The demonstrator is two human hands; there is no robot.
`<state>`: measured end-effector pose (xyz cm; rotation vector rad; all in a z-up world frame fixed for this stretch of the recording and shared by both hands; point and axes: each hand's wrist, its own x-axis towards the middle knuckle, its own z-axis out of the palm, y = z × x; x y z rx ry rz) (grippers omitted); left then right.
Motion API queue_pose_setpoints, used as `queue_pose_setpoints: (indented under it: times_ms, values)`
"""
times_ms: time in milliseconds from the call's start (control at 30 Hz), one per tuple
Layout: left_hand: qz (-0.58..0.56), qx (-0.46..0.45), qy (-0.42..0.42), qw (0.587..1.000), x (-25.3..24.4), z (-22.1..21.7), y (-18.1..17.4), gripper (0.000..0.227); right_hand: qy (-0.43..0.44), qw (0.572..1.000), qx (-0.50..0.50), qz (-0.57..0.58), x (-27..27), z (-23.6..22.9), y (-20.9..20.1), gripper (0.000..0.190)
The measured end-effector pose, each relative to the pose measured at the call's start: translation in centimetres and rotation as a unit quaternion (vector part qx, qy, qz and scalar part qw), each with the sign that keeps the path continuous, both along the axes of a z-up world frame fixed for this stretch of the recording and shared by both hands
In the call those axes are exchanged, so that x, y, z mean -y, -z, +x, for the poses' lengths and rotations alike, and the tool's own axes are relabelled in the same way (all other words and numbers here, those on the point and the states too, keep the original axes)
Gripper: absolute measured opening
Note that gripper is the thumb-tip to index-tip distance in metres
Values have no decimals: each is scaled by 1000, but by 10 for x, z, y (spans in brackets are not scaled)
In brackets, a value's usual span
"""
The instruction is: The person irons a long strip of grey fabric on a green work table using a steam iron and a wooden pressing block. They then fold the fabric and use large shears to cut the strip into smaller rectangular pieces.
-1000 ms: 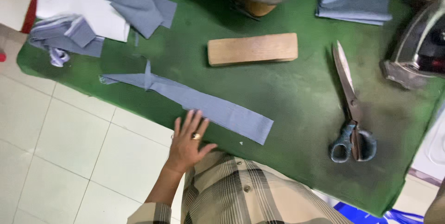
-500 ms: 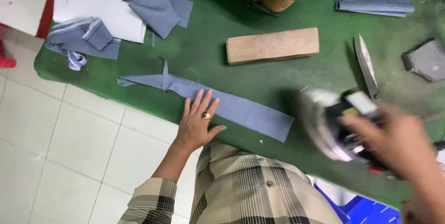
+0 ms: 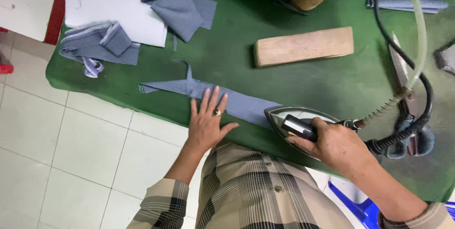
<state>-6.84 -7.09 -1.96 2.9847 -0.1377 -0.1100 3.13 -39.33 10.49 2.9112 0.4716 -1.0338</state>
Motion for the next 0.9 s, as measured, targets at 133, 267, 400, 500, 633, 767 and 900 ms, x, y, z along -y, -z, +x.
queue_pose_setpoints:
  times_ms: [133, 267, 400, 500, 633, 767, 900]
  values:
    - [-30, 24, -44, 998, -25, -5, 4, 94, -15, 999, -46, 7, -42, 13, -27, 59]
    - [-34, 21, -51, 998, -40, -6, 4, 93, -44, 998, -29, 17, -70, 16, -26, 59]
    - [-37, 17, -62, 997, -48, -8, 8, 94, -56, 996, -35, 55, -97, 19, -30, 59]
    - [-39, 13, -81, 996, -56, -10, 7, 94, -62, 995, -34, 63, -115, 20, -29, 61]
    - [-56, 15, -105, 993, -66, -13, -1, 89, -65, 994, -27, 86, -136, 22, -30, 61]
    - [-80, 26, -123, 989, -76, -20, -9, 90, -68, 992, -21, 107, -155, 22, -23, 60]
    - [-127, 112, -155, 973, -81, -31, -5, 76, -71, 991, -8, 110, -176, 23, -27, 62]
